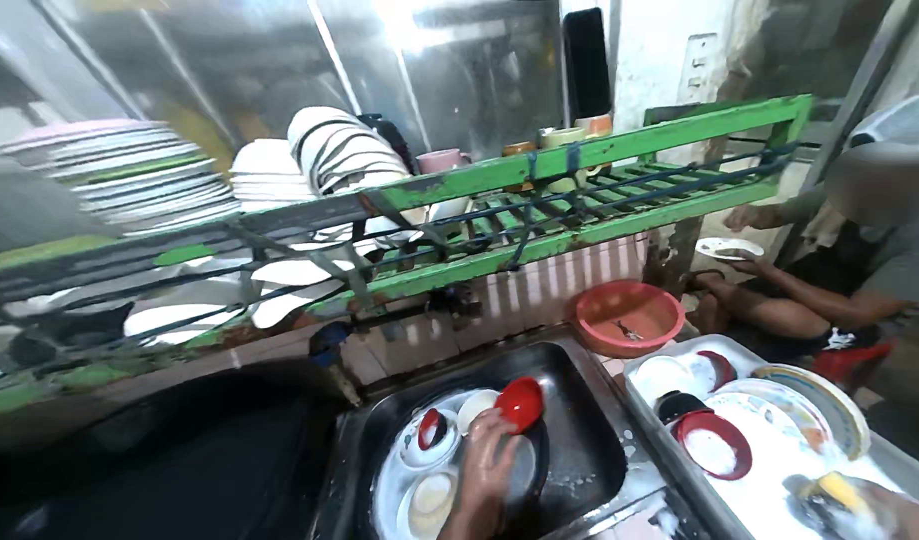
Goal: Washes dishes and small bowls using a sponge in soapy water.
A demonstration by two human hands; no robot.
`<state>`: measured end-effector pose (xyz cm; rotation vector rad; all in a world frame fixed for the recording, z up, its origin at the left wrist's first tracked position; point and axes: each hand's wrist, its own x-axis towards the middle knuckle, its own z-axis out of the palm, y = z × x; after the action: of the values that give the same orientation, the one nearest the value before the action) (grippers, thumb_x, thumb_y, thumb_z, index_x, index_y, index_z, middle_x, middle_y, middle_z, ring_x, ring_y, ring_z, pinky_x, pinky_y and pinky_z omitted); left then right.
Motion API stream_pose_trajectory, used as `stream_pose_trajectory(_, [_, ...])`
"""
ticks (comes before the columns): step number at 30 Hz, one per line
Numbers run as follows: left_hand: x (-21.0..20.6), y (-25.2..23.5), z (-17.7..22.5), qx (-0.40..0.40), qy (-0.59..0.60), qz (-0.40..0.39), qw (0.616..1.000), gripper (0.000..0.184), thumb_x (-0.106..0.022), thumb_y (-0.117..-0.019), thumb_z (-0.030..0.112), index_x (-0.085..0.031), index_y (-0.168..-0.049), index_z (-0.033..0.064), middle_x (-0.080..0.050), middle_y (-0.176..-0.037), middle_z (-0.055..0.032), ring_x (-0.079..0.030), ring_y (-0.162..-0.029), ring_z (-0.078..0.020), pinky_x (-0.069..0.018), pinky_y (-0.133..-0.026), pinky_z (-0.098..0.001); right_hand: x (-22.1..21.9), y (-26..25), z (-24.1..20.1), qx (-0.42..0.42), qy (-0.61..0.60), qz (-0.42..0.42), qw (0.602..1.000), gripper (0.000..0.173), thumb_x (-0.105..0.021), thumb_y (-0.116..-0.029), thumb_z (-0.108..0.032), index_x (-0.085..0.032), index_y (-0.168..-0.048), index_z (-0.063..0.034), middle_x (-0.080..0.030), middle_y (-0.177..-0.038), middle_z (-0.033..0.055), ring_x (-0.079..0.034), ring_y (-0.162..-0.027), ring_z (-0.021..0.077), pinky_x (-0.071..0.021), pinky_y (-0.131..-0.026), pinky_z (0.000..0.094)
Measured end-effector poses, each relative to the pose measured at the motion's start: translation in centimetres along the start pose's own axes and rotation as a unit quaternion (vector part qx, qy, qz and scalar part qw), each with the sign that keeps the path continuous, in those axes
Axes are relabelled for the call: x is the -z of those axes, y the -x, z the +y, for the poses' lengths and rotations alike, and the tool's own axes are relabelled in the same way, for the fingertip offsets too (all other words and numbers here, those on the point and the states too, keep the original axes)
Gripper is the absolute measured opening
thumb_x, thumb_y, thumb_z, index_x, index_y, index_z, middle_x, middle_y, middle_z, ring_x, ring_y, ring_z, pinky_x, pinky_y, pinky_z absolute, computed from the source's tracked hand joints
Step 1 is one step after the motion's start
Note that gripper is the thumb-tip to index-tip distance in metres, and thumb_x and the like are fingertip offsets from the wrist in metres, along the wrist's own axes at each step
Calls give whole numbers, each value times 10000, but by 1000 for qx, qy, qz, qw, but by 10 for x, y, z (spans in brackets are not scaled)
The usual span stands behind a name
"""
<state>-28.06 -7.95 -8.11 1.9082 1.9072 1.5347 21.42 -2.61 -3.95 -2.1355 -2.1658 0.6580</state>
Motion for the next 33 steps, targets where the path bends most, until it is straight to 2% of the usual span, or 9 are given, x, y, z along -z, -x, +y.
stream_pose_trajectory(4, [9,-14,-20,149,-158,-74,973,257,-619,-958,41,-694,-1170,-81,-584,-1329,-324,-514,-1311,-473,-399,-1127,-567,8,9,-11,-19,-37,16,999,554,-686,-952,-354,-588,-1368,-2,-630,-1283,321,-609,-1200,511,-457,-982,717])
stream_pose_trajectory(10, [-64,-48,111,-45,-77,-214,973,344,-571,-979,67,-659,-1288,-56,-535,-1453,-271,-449,-1411,-437,-356,-1182,-540,6,1,-16,62,-15,-28,998,556,-684,-944,-436,-609,-1363,-79,-595,-1373,242,-560,-1287,456,-465,-1025,660])
stream_pose_trajectory(13, [-131,-50,193,-56,-79,-483,870,470,-523,-1053,282,-560,-1444,25,-442,-1578,-155,-366,-1497,-288,-288,-1240,-450,3,-3,-18,104,25,-95,990,675,-764,-869,-398,-541,-1430,-96,-536,-1430,246,-522,-1302,490,-475,-983,690])
stream_pose_trajectory(16, [-196,-41,217,-7,-200,-583,788,604,-574,-1006,420,-549,-1406,-32,-437,-1546,-241,-391,-1459,-380,-324,-1193,-565,4,-6,-17,151,27,-141,978,587,-762,-871,-151,-561,-1421,-106,-548,-1440,198,-520,-1310,476,-484,-971,693])
stream_pose_trajectory(20, [-229,-31,227,23,-266,-595,758,424,-456,-1070,255,-592,-1361,-22,-539,-1451,-233,-496,-1377,-386,-413,-1124,-576,3,-14,-9,183,-26,-173,967,488,-731,-900,-130,-614,-1373,-111,-584,-1400,192,-533,-1307,451,-463,-1013,677])
stream_pose_trajectory(23, [-223,-44,221,178,-65,-502,844,390,-456,-1086,195,-590,-1325,-82,-630,-1296,-262,-609,-1224,-342,-461,-1069,-486,9,-17,-1,177,-154,-153,960,487,-729,-937,-274,-608,-1355,-55,-603,-1356,221,-561,-1282,413,-442,-1056,638])
stream_pose_trajectory(26, [-217,-41,220,422,284,-275,816,245,-499,-1046,101,-576,-1235,-34,-642,-977,-155,-623,-774,-202,-544,-657,-360,19,-22,-2,110,-285,-31,952,541,-732,-930,-373,-608,-1355,-63,-627,-1328,210,-593,-1258,356,-452,-1087,559])
stream_pose_trajectory(28, [-207,-29,238,434,396,-250,770,267,-473,-1029,23,-536,-1283,-29,-658,-1028,-146,-665,-844,-199,-582,-731,-377,19,-22,-11,78,-344,94,931,538,-737,-917,-404,-640,-1336,-81,-647,-1321,182,-604,-1261,319,-462,-1098,504])
stream_pose_trajectory(33, [-194,9,287,274,234,-257,897,391,-548,-929,-43,-531,-1309,-132,-653,-1146,-220,-642,-1047,-205,-525,-954,-375,17,-19,-44,129,-376,128,909,645,-728,-904,-294,-523,-1433,15,-605,-1375,231,-576,-1306,339,-444,-1123,503])
